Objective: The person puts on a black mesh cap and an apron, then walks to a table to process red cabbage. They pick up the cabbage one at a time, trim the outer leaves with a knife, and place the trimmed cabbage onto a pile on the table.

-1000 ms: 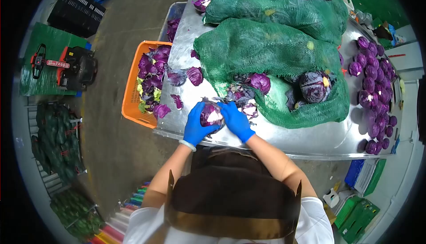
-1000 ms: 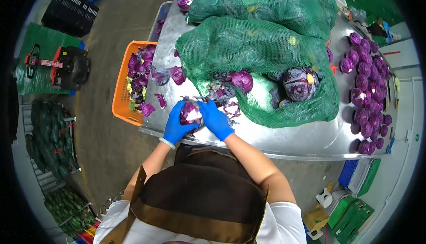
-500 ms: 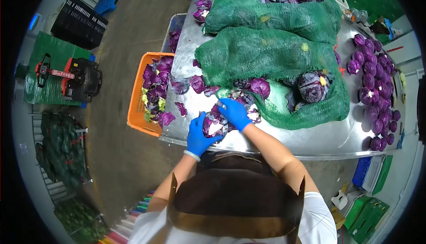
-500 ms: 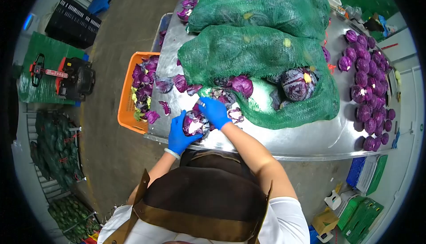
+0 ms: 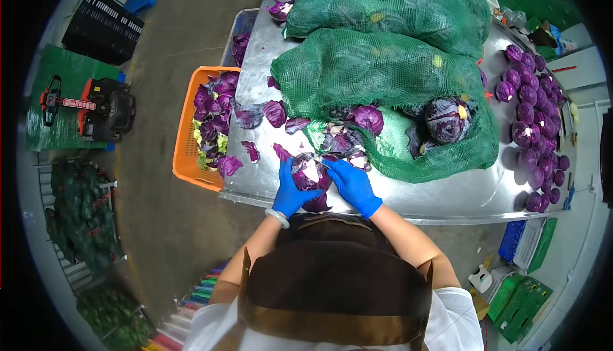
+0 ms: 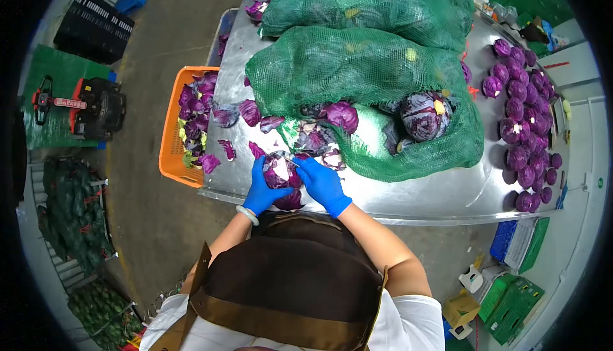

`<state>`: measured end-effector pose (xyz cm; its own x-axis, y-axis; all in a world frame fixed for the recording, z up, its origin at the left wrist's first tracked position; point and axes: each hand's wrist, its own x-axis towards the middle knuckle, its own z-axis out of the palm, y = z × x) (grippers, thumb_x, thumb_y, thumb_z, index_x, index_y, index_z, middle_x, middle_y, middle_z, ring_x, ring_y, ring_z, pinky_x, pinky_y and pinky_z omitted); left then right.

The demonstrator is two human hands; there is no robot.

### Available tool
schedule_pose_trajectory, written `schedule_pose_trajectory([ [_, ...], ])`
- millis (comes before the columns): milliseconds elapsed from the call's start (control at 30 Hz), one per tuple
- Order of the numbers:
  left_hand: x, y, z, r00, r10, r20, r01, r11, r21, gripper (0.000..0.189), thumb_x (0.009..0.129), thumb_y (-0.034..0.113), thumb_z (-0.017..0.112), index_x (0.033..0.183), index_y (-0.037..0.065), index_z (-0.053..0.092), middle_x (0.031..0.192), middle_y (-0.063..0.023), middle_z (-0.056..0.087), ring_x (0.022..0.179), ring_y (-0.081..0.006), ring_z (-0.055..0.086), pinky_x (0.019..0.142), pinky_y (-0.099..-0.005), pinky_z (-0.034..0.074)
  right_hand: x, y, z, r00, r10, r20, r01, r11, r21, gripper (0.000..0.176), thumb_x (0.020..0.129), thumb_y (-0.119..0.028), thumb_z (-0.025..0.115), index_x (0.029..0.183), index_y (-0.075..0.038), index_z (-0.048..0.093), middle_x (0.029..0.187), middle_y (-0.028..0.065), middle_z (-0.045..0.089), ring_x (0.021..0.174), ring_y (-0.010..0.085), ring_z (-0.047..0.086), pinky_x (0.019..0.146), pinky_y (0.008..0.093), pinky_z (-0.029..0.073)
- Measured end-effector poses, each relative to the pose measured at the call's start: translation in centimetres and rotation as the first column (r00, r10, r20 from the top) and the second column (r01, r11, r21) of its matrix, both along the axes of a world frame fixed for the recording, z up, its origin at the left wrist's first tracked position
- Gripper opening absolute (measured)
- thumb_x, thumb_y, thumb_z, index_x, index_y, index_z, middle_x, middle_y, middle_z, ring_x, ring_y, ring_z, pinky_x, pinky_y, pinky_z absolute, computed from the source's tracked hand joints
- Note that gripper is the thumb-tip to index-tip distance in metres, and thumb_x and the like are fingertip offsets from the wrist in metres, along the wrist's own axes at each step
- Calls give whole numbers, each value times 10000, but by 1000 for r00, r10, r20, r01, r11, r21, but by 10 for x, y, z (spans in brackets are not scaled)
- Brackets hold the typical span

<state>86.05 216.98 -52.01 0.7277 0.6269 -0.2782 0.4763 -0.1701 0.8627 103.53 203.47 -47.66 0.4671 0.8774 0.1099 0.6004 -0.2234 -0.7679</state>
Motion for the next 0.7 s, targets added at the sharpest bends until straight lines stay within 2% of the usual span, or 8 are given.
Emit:
schedule_pose_trajectory([
  [33,3,0,0,1000,17,-5,-17,1000,4,1326,578,460,939,1521,-11,134,1522,-283,202,1440,-417,243,1184,-455,277,-1,0,-5,999,-3,37,1,999,44,349,954,-217,611,1299,-170,633,1087,160,684,962,352,669,795,428,548],
  [67,9,0,6,999,43,-2,-43,999,23,1301,578,452,941,1509,-24,167,1495,-276,258,1404,-400,319,1164,-444,316,-1,3,-4,994,33,100,-26,997,-77,412,958,-210,592,1370,-208,582,1136,161,677,963,347,674,768,430,557],
  [167,22,11,12,1000,-19,-18,18,997,-71,1263,563,449,948,1484,-43,238,1431,-252,367,1342,-372,414,1121,-437,374,3,10,6,988,111,109,-77,957,-279,445,960,-193,568,1404,-221,544,1133,149,666,913,340,678,711,432,557],
  [200,25,13,15,999,-38,0,38,999,7,1206,558,468,944,1453,-47,322,1355,-226,455,1273,-349,488,1076,-428,419,5,11,3,984,129,122,-91,956,-278,466,956,-186,557,1420,-215,521,1097,129,653,841,324,677,660,428,547],
  [400,30,13,32,995,-18,-103,27,996,86,1166,570,505,925,1440,-36,369,1337,-228,475,1253,-354,508,1059,-419,432,6,19,-10,985,108,133,-66,956,-287,466,950,-184,563,1414,-198,524,1066,114,647,793,300,676,631,420,532],
  [500,34,14,40,996,-7,-93,14,998,69,1175,555,510,927,1448,-13,371,1339,-235,472,1262,-363,503,1052,-423,438,6,25,-19,977,76,199,-38,981,-192,462,922,-138,543,1382,-188,544,971,120,637,774,293,675,613,439,530],
  [600,43,16,42,992,4,-123,6,997,75,1179,550,511,925,1463,16,365,1371,-250,449,1268,-395,490,1053,-453,434,13,34,-16,985,51,165,1,954,-299,425,912,-165,556,1335,-163,579,1018,136,667,810,322,686,642,458,540],
  [700,36,-6,39,984,-80,-161,129,937,324,1183,557,505,921,1478,30,349,1428,-263,399,1288,-425,460,1067,-486,414,51,42,-50,983,-103,153,157,900,-407,360,929,-187,536,1277,-132,608,1089,158,674,849,372,685,695,490,546],
])
